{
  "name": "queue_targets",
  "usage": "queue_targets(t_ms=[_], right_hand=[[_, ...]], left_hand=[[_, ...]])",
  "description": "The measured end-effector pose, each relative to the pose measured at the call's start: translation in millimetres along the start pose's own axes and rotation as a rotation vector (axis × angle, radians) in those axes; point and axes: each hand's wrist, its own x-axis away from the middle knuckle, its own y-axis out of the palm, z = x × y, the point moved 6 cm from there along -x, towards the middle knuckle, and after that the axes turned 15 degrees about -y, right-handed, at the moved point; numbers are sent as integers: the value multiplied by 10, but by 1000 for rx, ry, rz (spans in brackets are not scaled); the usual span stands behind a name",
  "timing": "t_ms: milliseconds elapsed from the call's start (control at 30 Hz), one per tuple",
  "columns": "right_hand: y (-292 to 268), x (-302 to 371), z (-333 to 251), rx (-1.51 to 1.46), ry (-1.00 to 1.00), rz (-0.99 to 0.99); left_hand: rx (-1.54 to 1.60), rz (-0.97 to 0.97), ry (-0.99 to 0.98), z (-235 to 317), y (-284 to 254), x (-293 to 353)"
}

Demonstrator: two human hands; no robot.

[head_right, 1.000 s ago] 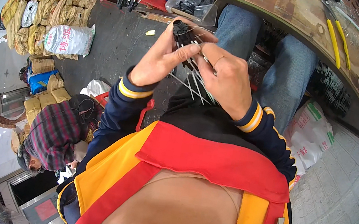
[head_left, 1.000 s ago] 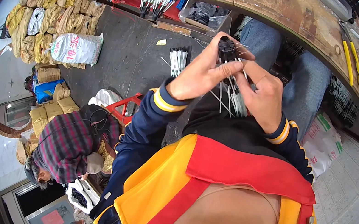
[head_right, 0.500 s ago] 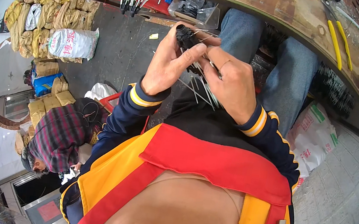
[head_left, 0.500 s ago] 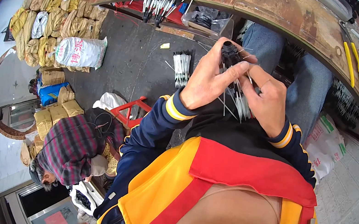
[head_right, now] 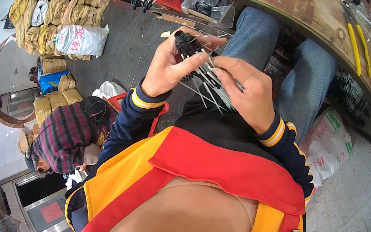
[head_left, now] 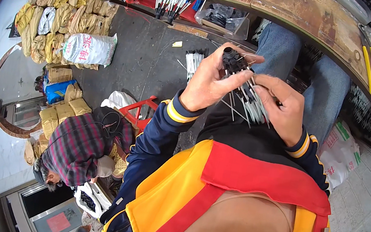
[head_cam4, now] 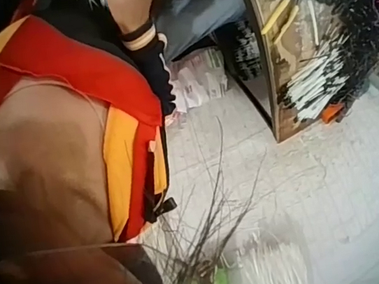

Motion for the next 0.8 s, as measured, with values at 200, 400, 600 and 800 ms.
queue_targets(t_ms=[200,400,600,800], right_hand=[[51,-9,-49,5,43,16],[36,-15,-99,40,16,28],[68,-21,-142,100,-14,83],[104,-92,-185,102,12,61]], left_hand=[[58,-18,1,-50,-30,25],[97,-53,-5,-60,6,67],[73,-72,27,-13,49,91],[123,-69,36,12,31,153]])
